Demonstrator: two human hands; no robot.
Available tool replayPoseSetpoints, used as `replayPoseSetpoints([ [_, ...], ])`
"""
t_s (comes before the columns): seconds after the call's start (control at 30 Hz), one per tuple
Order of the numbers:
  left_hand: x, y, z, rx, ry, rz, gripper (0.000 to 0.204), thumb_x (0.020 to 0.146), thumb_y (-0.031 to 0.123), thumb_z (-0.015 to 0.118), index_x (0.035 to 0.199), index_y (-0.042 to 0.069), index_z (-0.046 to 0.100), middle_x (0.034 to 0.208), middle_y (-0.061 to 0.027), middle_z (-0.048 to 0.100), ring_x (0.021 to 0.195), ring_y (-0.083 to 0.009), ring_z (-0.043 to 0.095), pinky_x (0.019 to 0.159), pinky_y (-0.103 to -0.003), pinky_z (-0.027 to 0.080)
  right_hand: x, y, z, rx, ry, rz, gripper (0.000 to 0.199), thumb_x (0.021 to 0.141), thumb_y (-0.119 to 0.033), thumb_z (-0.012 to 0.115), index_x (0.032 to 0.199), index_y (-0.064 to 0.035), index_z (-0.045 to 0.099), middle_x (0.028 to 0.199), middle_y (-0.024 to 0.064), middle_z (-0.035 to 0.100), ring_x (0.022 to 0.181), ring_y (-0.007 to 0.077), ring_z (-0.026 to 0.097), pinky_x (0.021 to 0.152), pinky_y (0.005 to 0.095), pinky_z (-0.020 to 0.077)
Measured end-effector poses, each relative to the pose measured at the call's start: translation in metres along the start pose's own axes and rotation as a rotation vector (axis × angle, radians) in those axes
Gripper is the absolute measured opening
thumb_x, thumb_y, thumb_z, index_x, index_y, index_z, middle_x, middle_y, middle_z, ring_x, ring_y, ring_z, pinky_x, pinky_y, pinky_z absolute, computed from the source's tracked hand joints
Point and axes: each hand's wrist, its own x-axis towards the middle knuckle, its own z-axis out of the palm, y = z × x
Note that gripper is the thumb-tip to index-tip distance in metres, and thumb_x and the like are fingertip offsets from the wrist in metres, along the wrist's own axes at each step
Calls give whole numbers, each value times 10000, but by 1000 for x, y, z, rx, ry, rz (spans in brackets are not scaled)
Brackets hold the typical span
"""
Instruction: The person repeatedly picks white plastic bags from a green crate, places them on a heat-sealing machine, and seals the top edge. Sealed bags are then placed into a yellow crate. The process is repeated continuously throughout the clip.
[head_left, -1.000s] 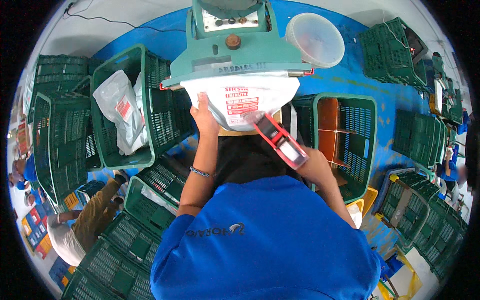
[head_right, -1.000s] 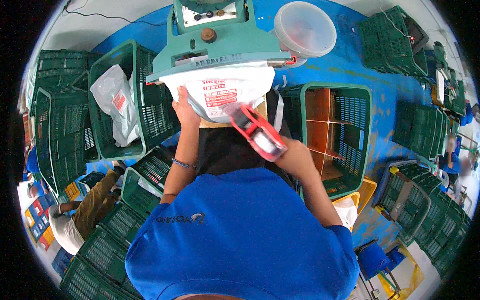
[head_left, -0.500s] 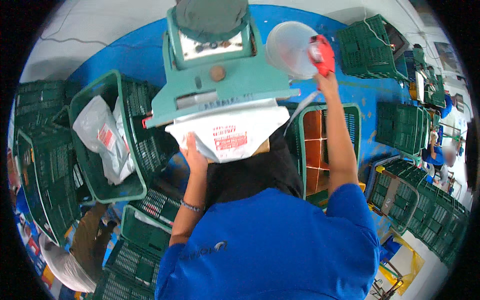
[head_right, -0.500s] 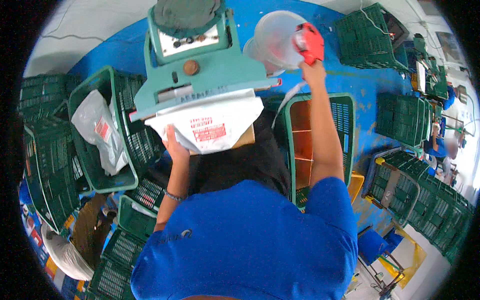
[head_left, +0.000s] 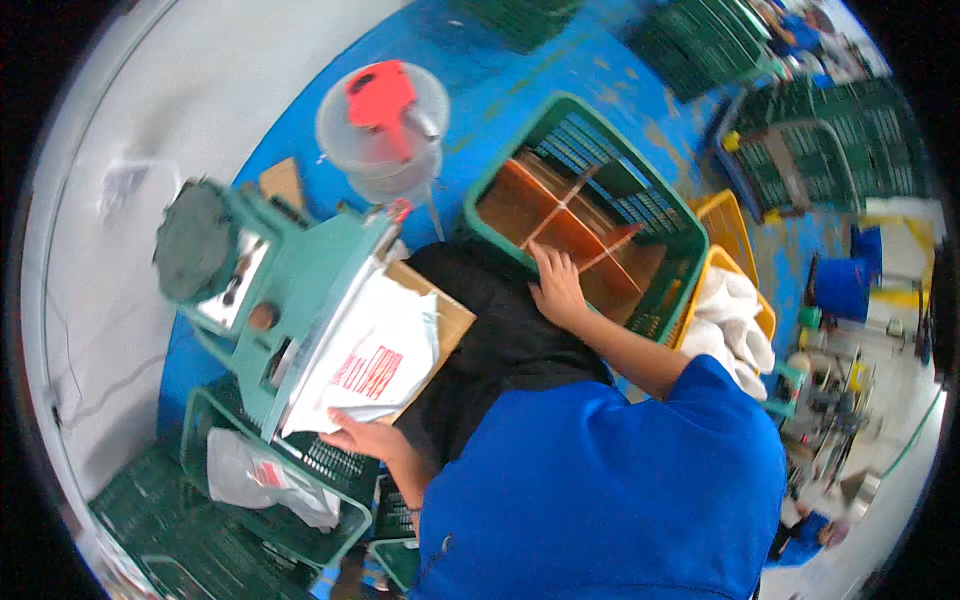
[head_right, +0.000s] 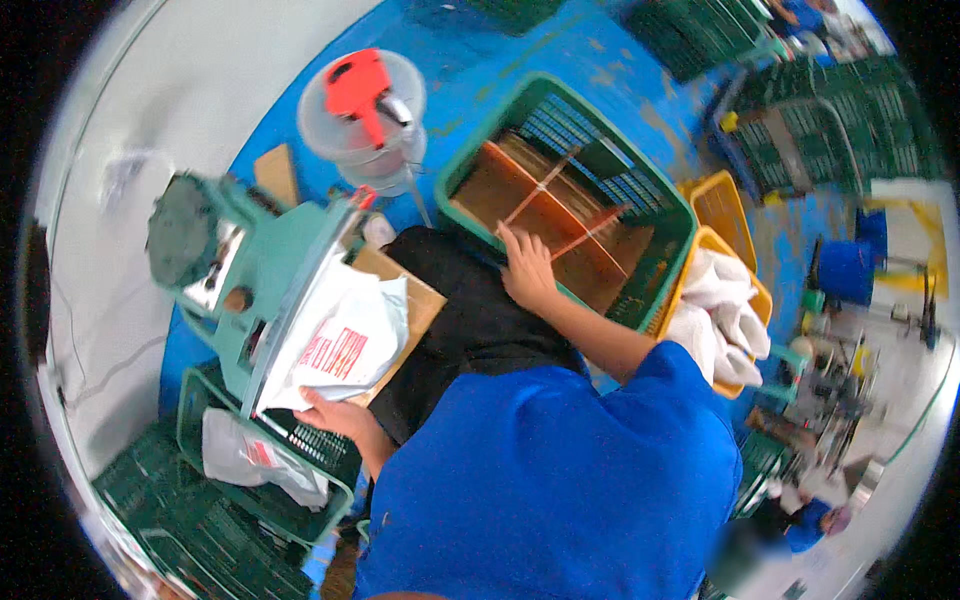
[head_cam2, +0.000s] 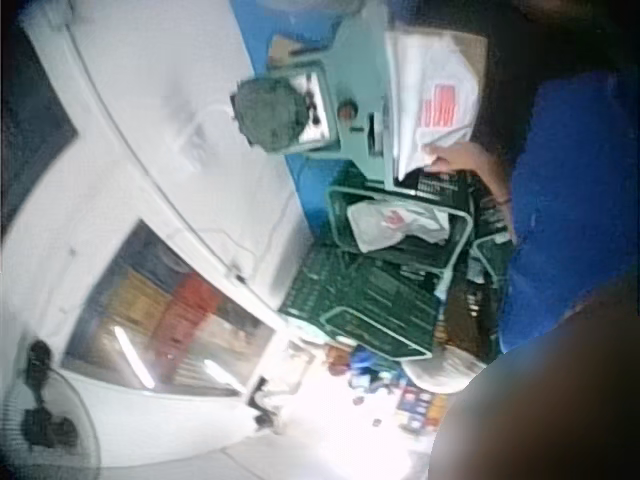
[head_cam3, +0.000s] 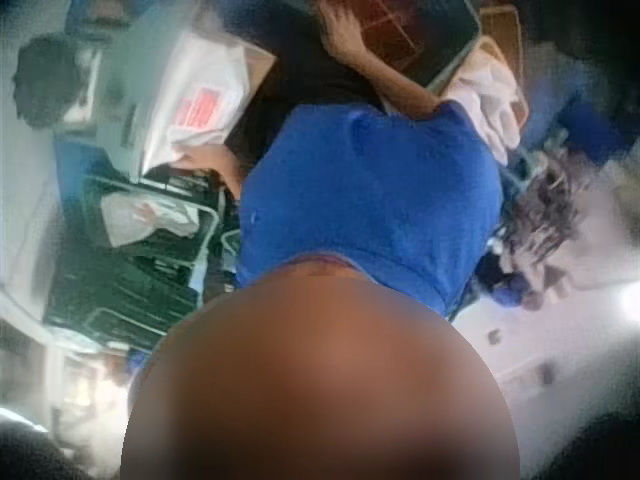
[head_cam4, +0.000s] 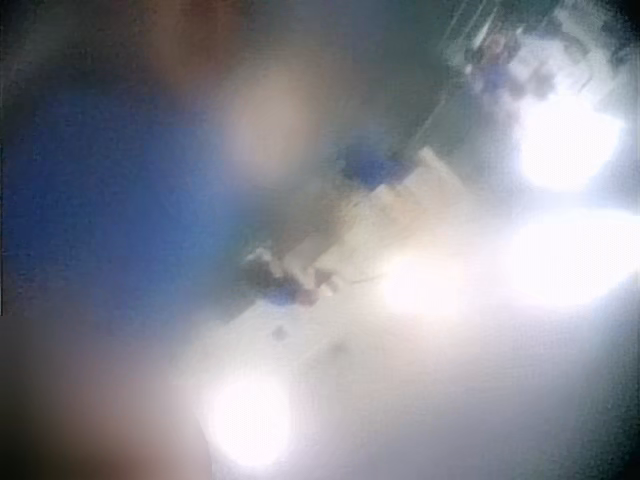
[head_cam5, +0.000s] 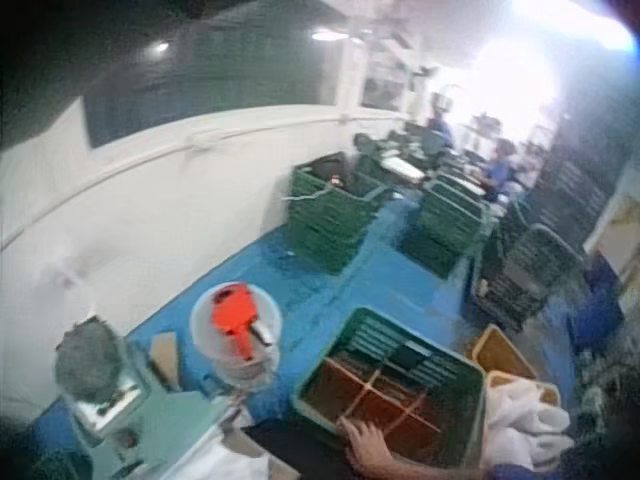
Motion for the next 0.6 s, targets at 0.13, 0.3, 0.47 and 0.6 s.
replayPoseSetpoints([
  [0.13,-27,27,16,206,-83,107,337,902,125,577,1106,-89,415,1055,-206,531,945,-247,542,852,-344,457,-50,113,-11,-78,-240,145,436,773,-104,576,1198,-141,489,1126,100,563,1041,289,539,797,420,486],
  [0.3,-41,36,12,442,-137,116,376,905,106,553,1178,-98,395,1163,-226,497,1009,-280,534,861,-363,463,-35,155,-32,-189,-152,156,313,741,-113,561,1052,-128,522,977,68,587,945,271,571,685,432,505],
  [0.47,-17,20,-41,-212,-108,-229,437,951,223,385,1301,-39,365,1201,-194,484,1105,-277,502,990,-399,378,16,199,-41,-217,7,126,229,765,-111,505,979,-135,583,923,85,629,880,303,605,667,471,499],
  [0.6,-3,3,-90,-400,-642,-56,333,960,186,357,1247,27,412,1050,-94,539,986,-203,526,955,-364,397,84,268,-64,-522,-43,208,217,886,-249,471,965,-97,604,840,116,653,816,286,642,613,419,520],
])
